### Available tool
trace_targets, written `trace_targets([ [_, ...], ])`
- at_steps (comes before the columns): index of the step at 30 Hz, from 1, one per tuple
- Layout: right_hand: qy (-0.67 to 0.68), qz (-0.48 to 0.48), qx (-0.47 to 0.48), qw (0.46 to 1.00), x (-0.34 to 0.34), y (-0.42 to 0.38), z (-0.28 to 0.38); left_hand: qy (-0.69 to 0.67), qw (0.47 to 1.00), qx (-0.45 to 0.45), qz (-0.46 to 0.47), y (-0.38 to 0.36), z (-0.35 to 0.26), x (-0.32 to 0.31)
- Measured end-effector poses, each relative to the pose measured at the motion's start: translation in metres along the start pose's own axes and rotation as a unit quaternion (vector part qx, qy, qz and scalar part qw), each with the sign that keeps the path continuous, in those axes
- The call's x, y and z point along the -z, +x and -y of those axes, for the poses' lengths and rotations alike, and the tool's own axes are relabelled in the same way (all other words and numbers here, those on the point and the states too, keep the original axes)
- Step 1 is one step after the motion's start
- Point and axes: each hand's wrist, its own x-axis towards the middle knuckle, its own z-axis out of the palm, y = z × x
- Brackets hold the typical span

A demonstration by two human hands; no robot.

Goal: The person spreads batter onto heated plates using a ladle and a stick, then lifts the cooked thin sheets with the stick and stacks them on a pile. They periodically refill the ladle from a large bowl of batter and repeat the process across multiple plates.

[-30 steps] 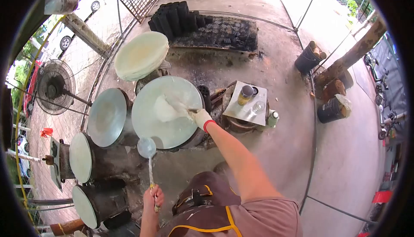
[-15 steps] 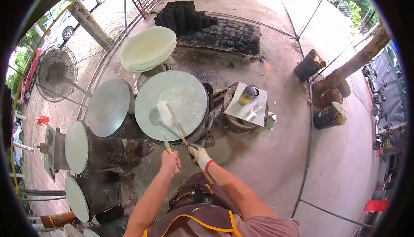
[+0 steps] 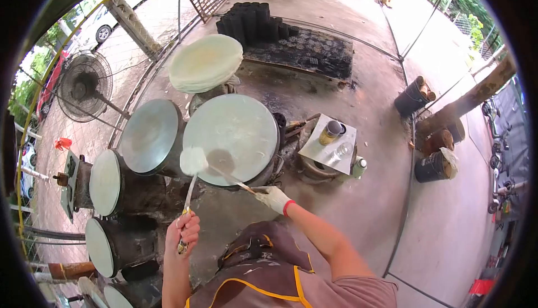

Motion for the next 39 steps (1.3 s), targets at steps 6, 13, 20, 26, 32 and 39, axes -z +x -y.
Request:
trace_targets([
  [6, 0.224, -0.229, -0.015, 0.947, -0.017, 0.040, 0.010, 0.076, 0.990, -0.063, -0.100, -0.011, -0.045, 0.042],
  [13, -0.122, -0.030, 0.005, 0.992, -0.094, 0.103, 0.085, 0.270, 0.940, -0.188, -0.088, -0.004, -0.181, 0.045],
  [20, 0.333, -0.230, -0.053, 0.913, -0.212, 0.196, 0.178, 0.473, 0.856, -0.208, -0.027, 0.085, -0.334, 0.075],
  [26, 0.317, -0.329, -0.001, 0.890, -0.267, 0.280, 0.210, 0.562, 0.816, -0.134, 0.028, 0.213, -0.380, 0.118],
  [32, -0.124, -0.378, -0.159, 0.904, -0.278, 0.290, 0.219, 0.805, 0.543, -0.217, -0.097, 0.250, -0.412, 0.150],
  [39, 0.272, -0.318, -0.098, 0.903, -0.284, 0.347, 0.246, 0.841, 0.462, -0.259, -0.112, 0.252, -0.463, 0.168],
])
